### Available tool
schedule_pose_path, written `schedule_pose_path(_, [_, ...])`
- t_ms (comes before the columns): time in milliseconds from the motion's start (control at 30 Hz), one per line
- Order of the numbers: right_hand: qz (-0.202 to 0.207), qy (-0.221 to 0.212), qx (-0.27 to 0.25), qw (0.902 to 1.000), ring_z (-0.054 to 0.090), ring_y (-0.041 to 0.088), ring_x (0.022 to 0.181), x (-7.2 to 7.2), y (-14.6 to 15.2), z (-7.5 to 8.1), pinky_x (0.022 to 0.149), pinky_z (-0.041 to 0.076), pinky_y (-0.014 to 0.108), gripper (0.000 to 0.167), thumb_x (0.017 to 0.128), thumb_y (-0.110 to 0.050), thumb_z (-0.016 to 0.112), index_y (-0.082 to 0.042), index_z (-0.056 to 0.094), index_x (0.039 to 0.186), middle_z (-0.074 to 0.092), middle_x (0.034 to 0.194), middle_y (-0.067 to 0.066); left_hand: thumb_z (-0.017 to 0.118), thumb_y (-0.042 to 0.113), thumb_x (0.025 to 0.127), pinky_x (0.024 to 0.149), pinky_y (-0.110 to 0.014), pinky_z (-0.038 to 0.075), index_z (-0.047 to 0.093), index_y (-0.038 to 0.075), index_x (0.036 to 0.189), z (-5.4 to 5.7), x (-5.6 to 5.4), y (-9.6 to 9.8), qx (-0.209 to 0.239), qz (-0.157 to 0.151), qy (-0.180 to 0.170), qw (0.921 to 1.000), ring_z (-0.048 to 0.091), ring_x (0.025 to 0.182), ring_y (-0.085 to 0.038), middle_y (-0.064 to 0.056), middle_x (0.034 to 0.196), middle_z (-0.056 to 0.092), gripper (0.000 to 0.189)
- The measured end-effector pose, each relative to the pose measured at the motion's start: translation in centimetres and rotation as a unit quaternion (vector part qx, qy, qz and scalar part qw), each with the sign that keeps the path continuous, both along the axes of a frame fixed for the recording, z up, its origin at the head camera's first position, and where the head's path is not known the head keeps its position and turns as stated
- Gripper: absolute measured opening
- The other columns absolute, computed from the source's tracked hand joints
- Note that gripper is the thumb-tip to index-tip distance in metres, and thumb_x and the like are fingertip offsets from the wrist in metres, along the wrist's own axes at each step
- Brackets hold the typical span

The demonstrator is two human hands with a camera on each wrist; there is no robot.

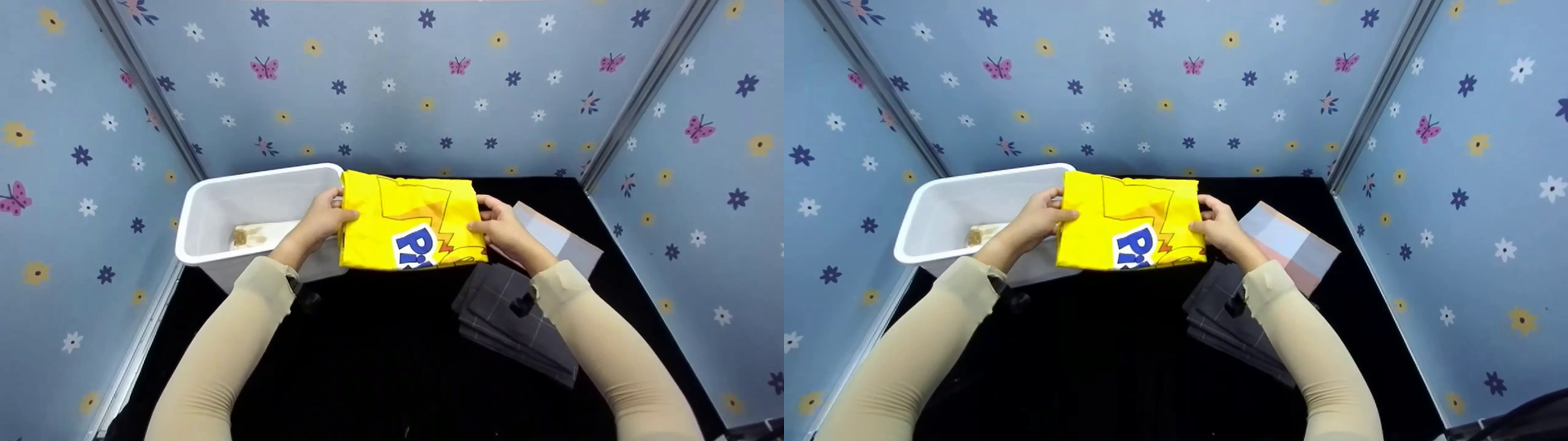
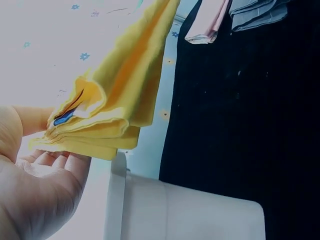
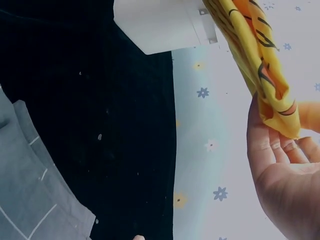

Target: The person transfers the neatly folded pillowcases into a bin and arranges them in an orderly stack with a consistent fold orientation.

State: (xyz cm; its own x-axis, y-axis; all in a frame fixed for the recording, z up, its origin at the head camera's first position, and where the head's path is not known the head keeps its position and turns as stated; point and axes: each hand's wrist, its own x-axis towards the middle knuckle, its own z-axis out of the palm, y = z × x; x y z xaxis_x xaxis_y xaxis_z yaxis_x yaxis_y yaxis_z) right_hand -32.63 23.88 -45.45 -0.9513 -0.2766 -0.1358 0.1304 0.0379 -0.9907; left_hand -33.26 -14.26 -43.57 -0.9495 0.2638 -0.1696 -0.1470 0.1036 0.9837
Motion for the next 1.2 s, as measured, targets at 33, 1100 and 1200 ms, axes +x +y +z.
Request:
schedule_pose_path(33, [-0.003, 0.003, 0.006, 1.0, 0.079, 0.024, 0.093, 0.0, -0.2, 0.0, 0.074, 0.068, 0.037, 0.06, 0.1, 0.012, 0.06, -0.005, 0.047, 0.156, 0.074, 0.113, 0.013, 0.057, -0.002, 0.106, 0.108, -0.046, 0.06, 0.04, -0.002, 0.16, 0.0, 0.1, -0.2, -0.003, 0.001, 0.001, 1.0, 0.067, 0.133, -0.037, -0.026, 0.152, 0.06, 0.056])
schedule_pose_path(1100, [0.023, 0.055, 0.066, 0.9961, 0.079, 0.02, 0.093, -0.4, -5.8, 1.7, 0.076, 0.067, 0.031, 0.054, 0.102, 0.005, 0.065, -0.003, 0.053, 0.153, 0.074, 0.126, 0.027, 0.06, 0.004, 0.107, 0.09, -0.03, 0.066, 0.037, -0.003, 0.162, 1.3, 1.7, -6.4, -0.046, 0.036, 0.016, 0.9982, 0.071, 0.121, -0.027, -0.026, 0.152, 0.059, 0.06])
schedule_pose_path(1200, [0.027, 0.059, 0.061, 0.996, 0.079, 0.021, 0.093, -0.5, -6.5, 1.8, 0.076, 0.067, 0.032, 0.053, 0.102, 0.006, 0.065, -0.004, 0.053, 0.153, 0.073, 0.126, 0.027, 0.06, 0.005, 0.107, 0.091, -0.03, 0.066, 0.036, -0.003, 0.163, 1.6, 1.9, -7.0, -0.049, 0.04, 0.013, 0.9979, 0.07, 0.122, -0.027, -0.026, 0.153, 0.058, 0.061])
